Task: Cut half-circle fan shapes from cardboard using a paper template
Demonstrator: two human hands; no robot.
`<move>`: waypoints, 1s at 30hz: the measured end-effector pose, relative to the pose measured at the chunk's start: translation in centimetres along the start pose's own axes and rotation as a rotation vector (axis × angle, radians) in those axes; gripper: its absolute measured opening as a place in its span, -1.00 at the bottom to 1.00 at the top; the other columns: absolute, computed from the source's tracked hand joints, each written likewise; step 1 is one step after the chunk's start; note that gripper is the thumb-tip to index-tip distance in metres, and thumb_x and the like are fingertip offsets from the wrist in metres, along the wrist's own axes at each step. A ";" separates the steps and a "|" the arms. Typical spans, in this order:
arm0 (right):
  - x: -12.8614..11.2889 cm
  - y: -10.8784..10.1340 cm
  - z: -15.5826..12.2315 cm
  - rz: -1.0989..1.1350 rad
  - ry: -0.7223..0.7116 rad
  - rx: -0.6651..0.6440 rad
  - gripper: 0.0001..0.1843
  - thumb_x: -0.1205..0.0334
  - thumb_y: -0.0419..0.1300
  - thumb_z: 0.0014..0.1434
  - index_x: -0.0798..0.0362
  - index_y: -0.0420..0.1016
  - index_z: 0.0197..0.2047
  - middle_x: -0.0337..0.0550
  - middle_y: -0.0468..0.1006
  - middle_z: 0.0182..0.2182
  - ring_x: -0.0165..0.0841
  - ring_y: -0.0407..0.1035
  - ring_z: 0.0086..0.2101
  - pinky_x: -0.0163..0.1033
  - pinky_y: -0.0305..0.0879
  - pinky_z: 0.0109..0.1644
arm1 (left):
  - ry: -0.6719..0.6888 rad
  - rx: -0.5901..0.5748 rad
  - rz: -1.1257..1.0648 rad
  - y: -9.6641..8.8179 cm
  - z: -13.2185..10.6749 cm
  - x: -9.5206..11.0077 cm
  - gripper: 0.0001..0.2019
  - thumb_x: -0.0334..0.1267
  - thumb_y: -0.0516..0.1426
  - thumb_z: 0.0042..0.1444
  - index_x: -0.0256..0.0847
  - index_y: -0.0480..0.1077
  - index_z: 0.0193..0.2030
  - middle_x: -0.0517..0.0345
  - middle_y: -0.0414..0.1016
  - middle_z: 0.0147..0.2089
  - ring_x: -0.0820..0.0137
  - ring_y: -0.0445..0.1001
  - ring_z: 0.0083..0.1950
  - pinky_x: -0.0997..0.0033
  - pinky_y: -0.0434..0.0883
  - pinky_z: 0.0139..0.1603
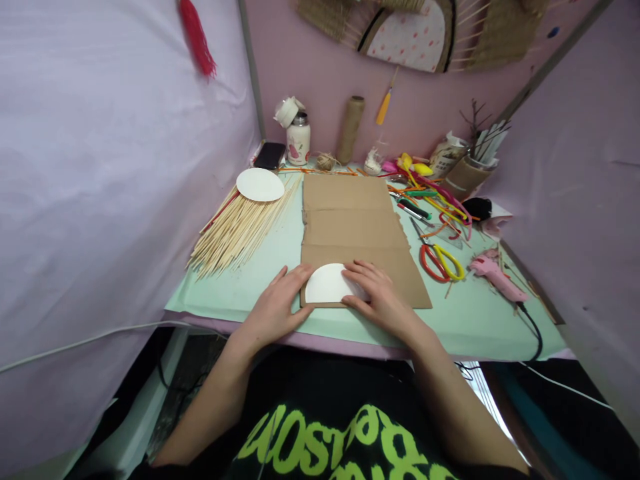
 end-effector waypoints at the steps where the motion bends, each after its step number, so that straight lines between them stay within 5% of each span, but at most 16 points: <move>1: 0.0 0.0 0.0 0.001 -0.005 0.005 -0.48 0.04 0.18 0.21 -0.01 0.35 0.21 -0.04 0.35 0.21 -0.11 0.12 0.25 0.19 0.04 0.31 | 0.000 -0.005 0.002 0.0 0.0 0.0 -0.40 -0.25 0.11 0.12 -0.14 0.09 0.32 -0.04 0.26 0.32 0.19 0.18 0.35 -0.02 -0.01 0.39; 30: -0.5 0.1 -0.6 -0.041 -0.069 0.083 -0.49 0.04 0.15 0.21 0.00 0.36 0.20 -0.03 0.38 0.19 -0.11 0.16 0.23 0.20 0.05 0.31 | 0.003 -0.007 -0.021 0.2 0.1 -0.2 -0.41 -0.24 0.11 0.10 -0.12 0.14 0.31 -0.03 0.33 0.27 0.14 0.18 0.36 -0.08 0.01 0.38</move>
Point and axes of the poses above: each hand's wrist, its own z-axis towards the middle knuckle, its own y-axis out of the palm, x = y × z, the point moved 4 cm from there along z, towards the middle knuckle
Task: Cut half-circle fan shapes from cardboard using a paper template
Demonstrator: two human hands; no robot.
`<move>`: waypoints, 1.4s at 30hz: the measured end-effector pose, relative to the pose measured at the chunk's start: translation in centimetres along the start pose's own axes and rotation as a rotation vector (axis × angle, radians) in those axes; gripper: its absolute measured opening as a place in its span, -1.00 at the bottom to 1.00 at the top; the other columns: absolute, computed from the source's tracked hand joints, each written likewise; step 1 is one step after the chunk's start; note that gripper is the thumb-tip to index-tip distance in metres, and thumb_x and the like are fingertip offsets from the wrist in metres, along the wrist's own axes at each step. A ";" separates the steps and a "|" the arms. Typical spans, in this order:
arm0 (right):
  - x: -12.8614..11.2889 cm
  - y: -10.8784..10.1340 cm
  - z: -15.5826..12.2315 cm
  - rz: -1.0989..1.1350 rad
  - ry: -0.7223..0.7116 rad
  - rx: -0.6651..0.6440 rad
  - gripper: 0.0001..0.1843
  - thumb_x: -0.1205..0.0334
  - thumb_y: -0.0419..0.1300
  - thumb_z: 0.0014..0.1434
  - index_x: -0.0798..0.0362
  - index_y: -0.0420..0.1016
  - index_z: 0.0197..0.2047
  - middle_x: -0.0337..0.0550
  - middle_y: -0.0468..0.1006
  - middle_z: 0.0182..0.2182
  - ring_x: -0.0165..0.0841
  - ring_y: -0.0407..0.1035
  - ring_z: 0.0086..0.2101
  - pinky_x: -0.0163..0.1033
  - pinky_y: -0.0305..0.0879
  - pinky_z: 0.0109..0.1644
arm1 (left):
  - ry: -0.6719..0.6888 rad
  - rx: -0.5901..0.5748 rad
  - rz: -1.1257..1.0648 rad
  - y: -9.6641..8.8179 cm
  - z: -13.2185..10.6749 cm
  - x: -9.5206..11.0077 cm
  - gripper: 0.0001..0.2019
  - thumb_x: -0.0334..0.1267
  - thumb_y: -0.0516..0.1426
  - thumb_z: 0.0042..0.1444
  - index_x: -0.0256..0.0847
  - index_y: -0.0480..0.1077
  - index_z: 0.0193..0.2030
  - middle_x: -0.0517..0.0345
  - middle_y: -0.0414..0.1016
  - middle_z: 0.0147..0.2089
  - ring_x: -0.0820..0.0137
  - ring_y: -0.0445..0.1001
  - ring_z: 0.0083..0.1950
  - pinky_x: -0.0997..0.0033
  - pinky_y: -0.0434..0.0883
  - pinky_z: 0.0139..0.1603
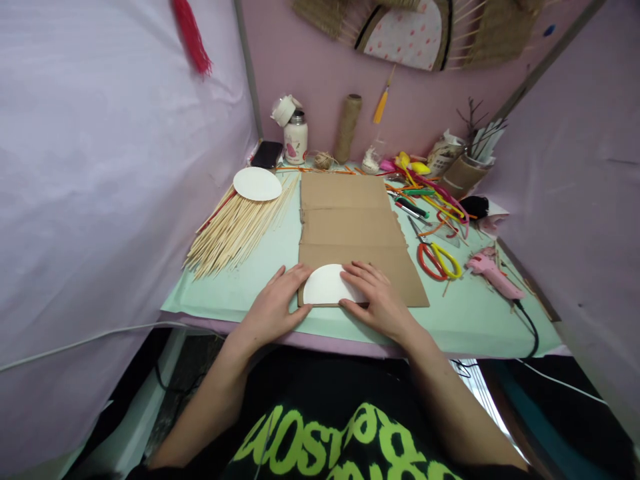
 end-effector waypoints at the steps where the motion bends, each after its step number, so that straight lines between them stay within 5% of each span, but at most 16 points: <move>1: 0.0 0.0 0.0 -0.002 -0.001 0.001 -0.49 0.04 0.15 0.21 -0.01 0.37 0.20 -0.03 0.38 0.19 -0.11 0.16 0.23 0.19 0.05 0.31 | 0.000 0.004 -0.008 0.0 0.0 0.0 -0.41 -0.24 0.12 0.10 -0.11 0.14 0.30 -0.02 0.33 0.27 0.14 0.18 0.36 -0.07 0.01 0.38; 12: -0.1 0.1 -0.1 -0.009 -0.004 0.005 -0.48 0.02 0.14 0.21 0.00 0.36 0.20 -0.03 0.38 0.19 -0.10 0.16 0.23 0.19 0.03 0.31 | 0.014 0.006 0.017 -0.1 0.0 0.1 -0.40 -0.23 0.11 0.12 -0.12 0.12 0.32 -0.05 0.31 0.29 0.12 0.18 0.36 -0.08 0.03 0.38; 16: 0.0 0.1 -0.1 -0.012 -0.011 0.011 -0.48 0.01 0.15 0.21 0.02 0.37 0.19 -0.02 0.39 0.18 -0.11 0.16 0.22 0.17 0.04 0.31 | 0.077 0.108 0.043 0.1 -0.6 1.7 -0.44 -0.30 0.07 0.15 -0.15 0.14 0.32 -0.07 0.24 0.33 0.13 0.08 0.40 -0.09 -0.01 0.39; 21: 0.3 0.3 -0.2 -0.016 -0.033 0.002 -0.48 0.06 0.14 0.21 0.06 0.37 0.19 0.00 0.37 0.19 -0.11 0.16 0.23 0.15 0.04 0.31 | 0.224 0.109 0.078 4.2 -2.1 6.2 -0.43 -0.46 -0.02 0.15 -0.24 0.11 0.33 -0.14 0.19 0.36 0.17 -0.03 0.44 -0.02 0.06 0.38; 25: 0.5 0.4 -0.3 -0.040 -0.061 0.001 -0.51 0.10 0.12 0.22 0.07 0.36 0.19 -0.01 0.37 0.20 -0.11 0.16 0.22 0.16 0.08 0.29 | 0.111 0.115 0.208 7.0 -2.4 7.8 -0.41 -0.43 0.00 0.13 -0.37 0.08 0.34 -0.30 0.08 0.39 0.02 -0.12 0.45 -0.14 0.04 0.36; 42: 0.3 0.5 -0.4 -0.059 -0.090 0.020 -0.53 0.11 0.12 0.23 0.10 0.36 0.17 0.01 0.39 0.17 -0.11 0.19 0.21 0.17 0.12 0.28 | 0.006 0.105 0.348 7.7 -2.2 7.4 -0.37 -0.20 0.06 0.17 -0.32 0.03 0.36 -0.31 0.00 0.42 0.03 -0.15 0.46 -0.10 -0.02 0.38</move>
Point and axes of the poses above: each hand's wrist, its own z-axis towards the middle knuckle, its own y-axis out of the palm, x = y × z, the point moved 4 cm from there along z, towards the middle knuckle
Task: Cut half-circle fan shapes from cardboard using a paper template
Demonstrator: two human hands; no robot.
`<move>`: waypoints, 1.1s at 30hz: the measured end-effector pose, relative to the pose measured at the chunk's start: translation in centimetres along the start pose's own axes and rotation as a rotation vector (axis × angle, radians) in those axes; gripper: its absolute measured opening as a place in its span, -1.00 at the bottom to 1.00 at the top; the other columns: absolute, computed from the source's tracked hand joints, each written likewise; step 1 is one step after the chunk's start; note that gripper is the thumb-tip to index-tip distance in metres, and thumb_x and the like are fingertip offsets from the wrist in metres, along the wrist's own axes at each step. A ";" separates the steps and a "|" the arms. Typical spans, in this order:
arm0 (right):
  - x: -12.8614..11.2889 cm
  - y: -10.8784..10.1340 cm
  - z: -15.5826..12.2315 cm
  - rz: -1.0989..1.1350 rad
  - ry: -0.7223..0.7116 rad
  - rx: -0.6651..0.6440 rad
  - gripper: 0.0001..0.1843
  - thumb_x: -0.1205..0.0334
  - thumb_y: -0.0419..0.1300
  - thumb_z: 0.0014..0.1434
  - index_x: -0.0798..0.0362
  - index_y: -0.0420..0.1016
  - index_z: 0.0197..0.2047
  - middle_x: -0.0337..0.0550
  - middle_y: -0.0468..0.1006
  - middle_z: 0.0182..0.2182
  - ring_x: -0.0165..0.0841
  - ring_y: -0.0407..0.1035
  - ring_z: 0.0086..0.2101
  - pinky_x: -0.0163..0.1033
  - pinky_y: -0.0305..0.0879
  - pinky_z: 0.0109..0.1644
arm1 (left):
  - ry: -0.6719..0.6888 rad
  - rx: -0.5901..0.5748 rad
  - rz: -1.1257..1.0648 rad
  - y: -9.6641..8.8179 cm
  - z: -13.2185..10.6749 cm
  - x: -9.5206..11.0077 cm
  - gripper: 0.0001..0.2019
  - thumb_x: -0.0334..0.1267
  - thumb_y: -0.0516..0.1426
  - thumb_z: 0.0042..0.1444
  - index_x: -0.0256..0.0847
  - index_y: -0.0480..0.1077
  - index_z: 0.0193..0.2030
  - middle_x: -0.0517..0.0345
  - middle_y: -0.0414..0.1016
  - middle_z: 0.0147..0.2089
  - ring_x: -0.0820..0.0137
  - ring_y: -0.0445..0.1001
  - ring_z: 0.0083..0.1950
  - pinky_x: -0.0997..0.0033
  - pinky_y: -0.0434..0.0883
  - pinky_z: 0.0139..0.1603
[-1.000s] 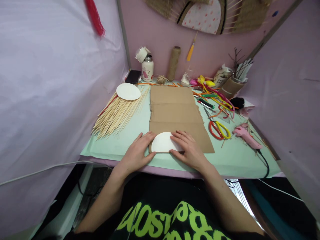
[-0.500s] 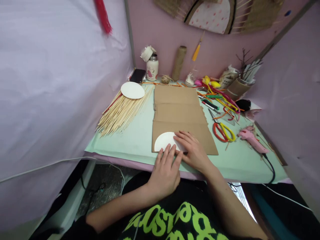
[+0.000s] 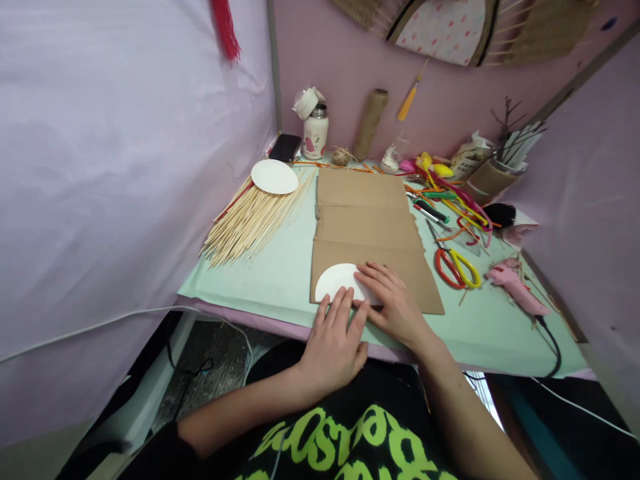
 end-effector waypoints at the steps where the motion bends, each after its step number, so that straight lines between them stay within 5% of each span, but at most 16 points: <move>1: 0.0 0.1 0.0 0.004 -0.001 0.001 -0.53 0.11 0.12 0.23 0.09 0.36 0.17 0.01 0.39 0.17 -0.10 0.18 0.21 0.17 0.11 0.28 | -0.001 -0.002 0.002 0.0 0.0 0.0 -0.37 -0.20 0.06 0.17 -0.32 0.04 0.36 -0.30 0.00 0.42 0.03 -0.14 0.46 -0.10 -0.02 0.38; 13: 1.8 -2.7 -1.0 0.275 0.049 -0.044 -0.52 0.25 0.11 0.26 -0.07 0.29 0.25 -0.08 0.36 0.20 -0.21 0.09 0.27 0.11 0.13 0.30 | -0.024 -0.018 -0.011 -0.8 0.5 -0.6 -0.33 -0.16 0.05 0.18 -0.36 -0.01 0.38 -0.16 0.12 0.39 0.16 0.01 0.43 0.08 0.01 0.37; 33: 1.9 -2.1 -1.4 0.265 0.028 -0.042 -0.59 0.21 0.15 0.24 -0.03 0.40 0.16 -0.07 0.43 0.15 -0.21 0.19 0.23 0.17 0.10 0.31 | 0.010 0.015 -0.017 -0.6 0.5 -0.7 -0.36 -0.17 0.06 0.18 -0.39 0.02 0.35 -0.23 0.17 0.36 0.14 0.04 0.41 0.05 0.05 0.36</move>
Point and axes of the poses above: each hand's wrist, its own z-axis towards the middle knuckle, its own y-axis out of the palm, x = y × z, the point moved 4 cm from there along z, towards the middle knuckle
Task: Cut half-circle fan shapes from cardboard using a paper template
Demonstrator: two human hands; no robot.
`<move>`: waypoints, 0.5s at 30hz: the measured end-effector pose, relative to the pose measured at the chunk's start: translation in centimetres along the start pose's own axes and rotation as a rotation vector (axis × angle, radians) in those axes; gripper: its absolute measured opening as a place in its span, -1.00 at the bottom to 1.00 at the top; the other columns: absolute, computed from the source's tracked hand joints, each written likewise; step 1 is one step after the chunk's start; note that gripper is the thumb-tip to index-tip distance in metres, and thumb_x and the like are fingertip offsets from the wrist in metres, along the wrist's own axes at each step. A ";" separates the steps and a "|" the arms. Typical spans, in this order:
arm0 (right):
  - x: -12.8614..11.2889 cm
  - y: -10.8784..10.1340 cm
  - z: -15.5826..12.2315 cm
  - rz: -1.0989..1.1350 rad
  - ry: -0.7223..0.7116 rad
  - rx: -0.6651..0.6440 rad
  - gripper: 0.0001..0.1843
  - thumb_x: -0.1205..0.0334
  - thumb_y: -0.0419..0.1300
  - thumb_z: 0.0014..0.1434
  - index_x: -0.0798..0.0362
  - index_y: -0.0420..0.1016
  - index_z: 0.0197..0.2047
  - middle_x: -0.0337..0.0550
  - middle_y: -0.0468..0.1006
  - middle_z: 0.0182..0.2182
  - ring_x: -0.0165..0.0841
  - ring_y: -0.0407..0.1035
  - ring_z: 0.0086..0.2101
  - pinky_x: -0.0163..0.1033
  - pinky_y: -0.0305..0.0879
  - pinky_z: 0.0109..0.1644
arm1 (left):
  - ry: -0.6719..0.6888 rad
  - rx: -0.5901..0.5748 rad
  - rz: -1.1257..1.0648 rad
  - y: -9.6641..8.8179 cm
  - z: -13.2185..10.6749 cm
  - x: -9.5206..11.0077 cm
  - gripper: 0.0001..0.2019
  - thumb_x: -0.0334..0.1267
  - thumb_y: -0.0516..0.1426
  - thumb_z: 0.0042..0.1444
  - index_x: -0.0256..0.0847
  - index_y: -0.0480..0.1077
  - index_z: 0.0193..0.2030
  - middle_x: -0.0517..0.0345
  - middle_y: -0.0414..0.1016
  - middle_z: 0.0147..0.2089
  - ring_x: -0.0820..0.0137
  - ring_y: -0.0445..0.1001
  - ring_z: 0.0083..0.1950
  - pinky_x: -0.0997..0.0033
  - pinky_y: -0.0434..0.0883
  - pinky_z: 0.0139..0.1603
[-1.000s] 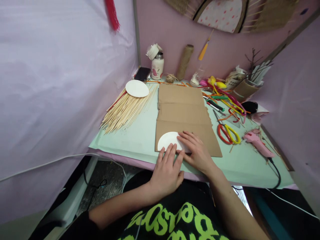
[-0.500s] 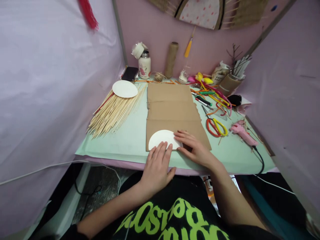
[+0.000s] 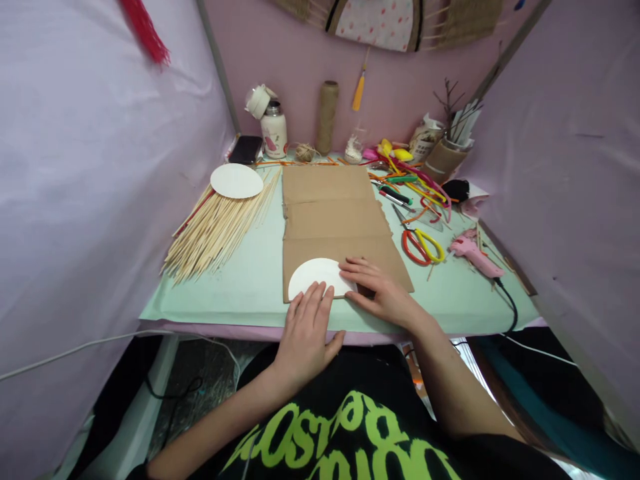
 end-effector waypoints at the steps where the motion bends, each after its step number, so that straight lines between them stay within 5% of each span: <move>1: 0.0 0.0 0.0 0.001 0.001 0.001 -0.59 0.21 0.15 0.24 -0.03 0.40 0.16 -0.07 0.44 0.14 -0.21 0.19 0.23 0.18 0.10 0.30 | 0.000 0.000 0.001 0.0 0.0 0.0 -0.36 -0.17 0.06 0.18 -0.40 0.02 0.35 -0.23 0.17 0.36 0.13 0.04 0.41 0.05 0.05 0.36; 15: 0.1 0.0 -0.1 -0.003 -0.006 0.007 -0.60 0.21 0.18 0.22 0.00 0.42 0.13 -0.07 0.45 0.13 -0.21 0.19 0.22 0.16 0.08 0.32 | 0.015 0.018 0.010 -0.1 0.0 0.0 -0.37 -0.17 0.06 0.18 -0.41 0.04 0.34 -0.25 0.19 0.34 0.14 0.07 0.40 0.06 0.06 0.35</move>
Point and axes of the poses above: each hand's wrist, its own z-axis towards the middle knuckle, its own y-axis out of the palm, x = y × z, the point moved 4 cm from there along z, towards the middle knuckle
